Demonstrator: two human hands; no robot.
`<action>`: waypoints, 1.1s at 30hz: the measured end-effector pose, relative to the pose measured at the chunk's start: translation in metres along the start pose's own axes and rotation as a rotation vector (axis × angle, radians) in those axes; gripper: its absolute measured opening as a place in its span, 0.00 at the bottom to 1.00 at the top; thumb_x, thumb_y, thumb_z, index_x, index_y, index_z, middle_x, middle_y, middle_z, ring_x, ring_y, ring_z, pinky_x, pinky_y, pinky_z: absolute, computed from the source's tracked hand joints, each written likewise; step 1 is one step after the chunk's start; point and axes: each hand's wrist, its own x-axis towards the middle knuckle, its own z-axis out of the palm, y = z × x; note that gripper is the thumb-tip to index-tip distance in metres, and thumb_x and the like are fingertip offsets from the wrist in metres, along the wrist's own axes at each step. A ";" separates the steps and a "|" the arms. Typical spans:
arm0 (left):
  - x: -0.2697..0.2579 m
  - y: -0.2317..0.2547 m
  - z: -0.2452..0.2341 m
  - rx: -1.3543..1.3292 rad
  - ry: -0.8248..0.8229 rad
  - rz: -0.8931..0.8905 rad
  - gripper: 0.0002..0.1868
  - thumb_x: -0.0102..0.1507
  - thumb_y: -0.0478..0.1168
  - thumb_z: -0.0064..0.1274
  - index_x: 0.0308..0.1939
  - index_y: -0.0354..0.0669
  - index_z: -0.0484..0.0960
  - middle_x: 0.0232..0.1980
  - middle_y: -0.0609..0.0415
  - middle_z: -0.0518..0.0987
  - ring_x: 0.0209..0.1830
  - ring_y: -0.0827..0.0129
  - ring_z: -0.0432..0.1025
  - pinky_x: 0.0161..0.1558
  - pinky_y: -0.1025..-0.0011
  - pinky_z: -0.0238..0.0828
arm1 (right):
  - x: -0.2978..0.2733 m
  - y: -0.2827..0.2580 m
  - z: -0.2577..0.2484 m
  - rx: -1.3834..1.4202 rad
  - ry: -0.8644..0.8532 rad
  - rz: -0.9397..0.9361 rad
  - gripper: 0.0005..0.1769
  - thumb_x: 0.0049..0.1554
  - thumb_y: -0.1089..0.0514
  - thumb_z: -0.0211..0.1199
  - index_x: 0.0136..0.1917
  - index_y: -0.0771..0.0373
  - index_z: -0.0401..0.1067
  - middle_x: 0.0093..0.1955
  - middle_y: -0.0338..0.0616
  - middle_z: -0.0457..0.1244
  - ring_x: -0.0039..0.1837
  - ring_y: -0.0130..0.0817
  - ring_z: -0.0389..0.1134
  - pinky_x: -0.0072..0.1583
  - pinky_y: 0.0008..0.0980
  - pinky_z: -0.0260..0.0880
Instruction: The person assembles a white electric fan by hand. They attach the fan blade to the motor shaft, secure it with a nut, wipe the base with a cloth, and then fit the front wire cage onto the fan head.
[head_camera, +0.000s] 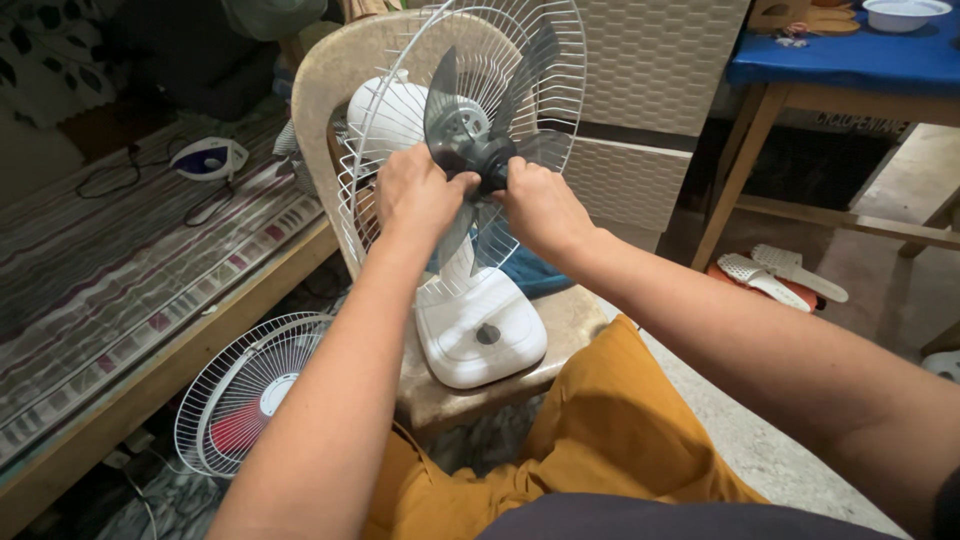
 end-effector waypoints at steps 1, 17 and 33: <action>0.000 0.001 -0.001 0.015 -0.002 -0.003 0.22 0.49 0.52 0.73 0.38 0.42 0.88 0.37 0.40 0.84 0.41 0.44 0.79 0.46 0.54 0.75 | 0.001 0.000 -0.002 0.004 0.018 -0.019 0.17 0.58 0.58 0.68 0.48 0.73 0.65 0.43 0.67 0.67 0.48 0.66 0.69 0.49 0.56 0.70; -0.118 0.019 -0.061 -0.065 0.280 0.486 0.26 0.57 0.23 0.51 0.59 0.37 0.79 0.61 0.42 0.79 0.62 0.47 0.74 0.63 0.56 0.71 | -0.105 0.179 0.154 0.023 -0.397 0.358 0.25 0.51 0.46 0.72 0.59 0.59 0.78 0.54 0.59 0.69 0.56 0.53 0.71 0.60 0.47 0.71; -0.132 -0.187 0.173 -0.190 -0.482 -0.235 0.37 0.60 0.49 0.61 0.71 0.42 0.66 0.71 0.39 0.67 0.73 0.48 0.61 0.71 0.59 0.55 | -0.097 0.237 0.130 0.823 -0.193 0.880 0.13 0.62 0.57 0.55 0.49 0.68 0.75 0.46 0.54 0.68 0.49 0.49 0.66 0.51 0.44 0.66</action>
